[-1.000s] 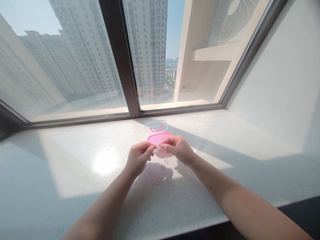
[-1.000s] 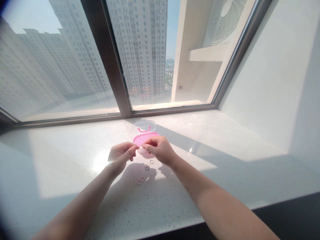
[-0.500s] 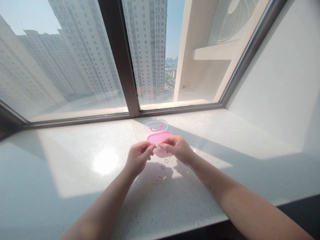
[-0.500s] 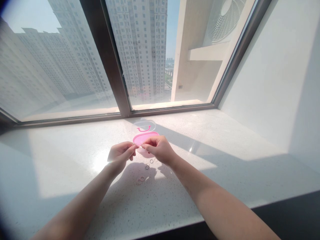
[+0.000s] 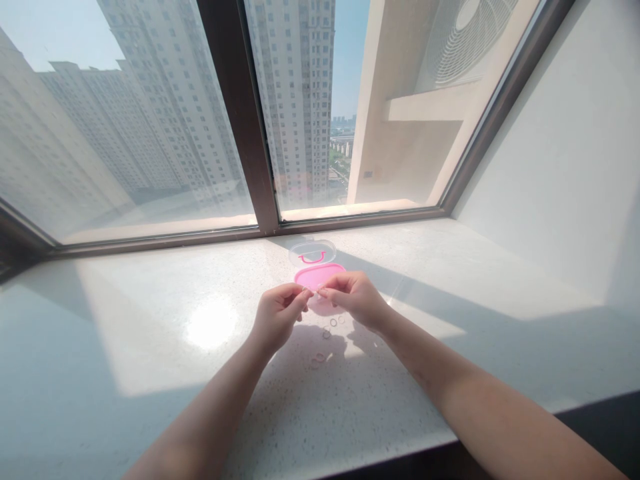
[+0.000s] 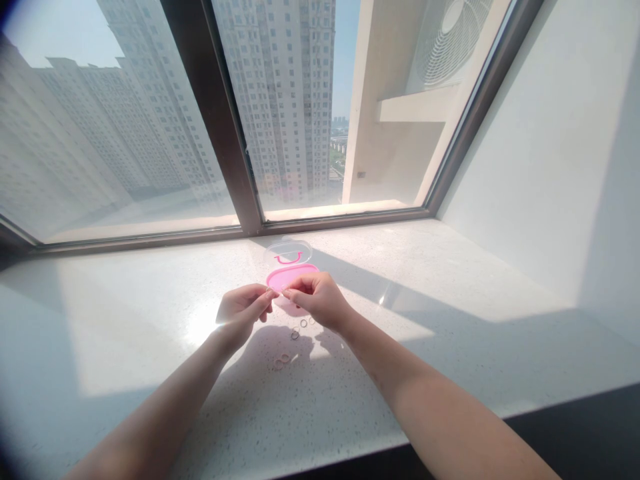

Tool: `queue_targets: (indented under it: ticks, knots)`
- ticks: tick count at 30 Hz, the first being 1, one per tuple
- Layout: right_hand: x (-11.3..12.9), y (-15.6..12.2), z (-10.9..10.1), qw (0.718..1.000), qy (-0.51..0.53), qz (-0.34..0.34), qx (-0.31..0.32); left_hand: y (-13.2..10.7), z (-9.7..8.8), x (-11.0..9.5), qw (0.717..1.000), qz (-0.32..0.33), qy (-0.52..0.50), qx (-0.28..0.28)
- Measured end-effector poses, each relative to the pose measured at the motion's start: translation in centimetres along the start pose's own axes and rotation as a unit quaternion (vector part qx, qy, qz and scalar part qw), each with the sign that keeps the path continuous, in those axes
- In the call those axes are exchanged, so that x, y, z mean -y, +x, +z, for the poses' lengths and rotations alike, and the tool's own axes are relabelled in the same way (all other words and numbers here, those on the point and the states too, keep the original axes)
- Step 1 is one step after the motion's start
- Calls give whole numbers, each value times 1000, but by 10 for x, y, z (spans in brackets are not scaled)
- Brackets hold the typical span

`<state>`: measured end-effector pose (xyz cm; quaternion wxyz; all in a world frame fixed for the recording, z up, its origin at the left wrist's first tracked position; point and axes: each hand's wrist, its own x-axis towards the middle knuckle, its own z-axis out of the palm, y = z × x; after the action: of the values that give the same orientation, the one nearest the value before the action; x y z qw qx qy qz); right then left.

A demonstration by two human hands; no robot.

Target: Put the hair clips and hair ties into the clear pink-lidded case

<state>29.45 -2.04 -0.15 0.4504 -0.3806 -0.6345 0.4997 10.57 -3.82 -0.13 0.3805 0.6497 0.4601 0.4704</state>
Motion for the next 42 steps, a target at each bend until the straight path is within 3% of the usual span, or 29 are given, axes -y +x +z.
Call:
queue_targets:
  ticks: [42]
  knots:
    - [0, 0, 2, 1000, -12, 5, 22, 0, 0, 3, 1000, 4, -4, -3]
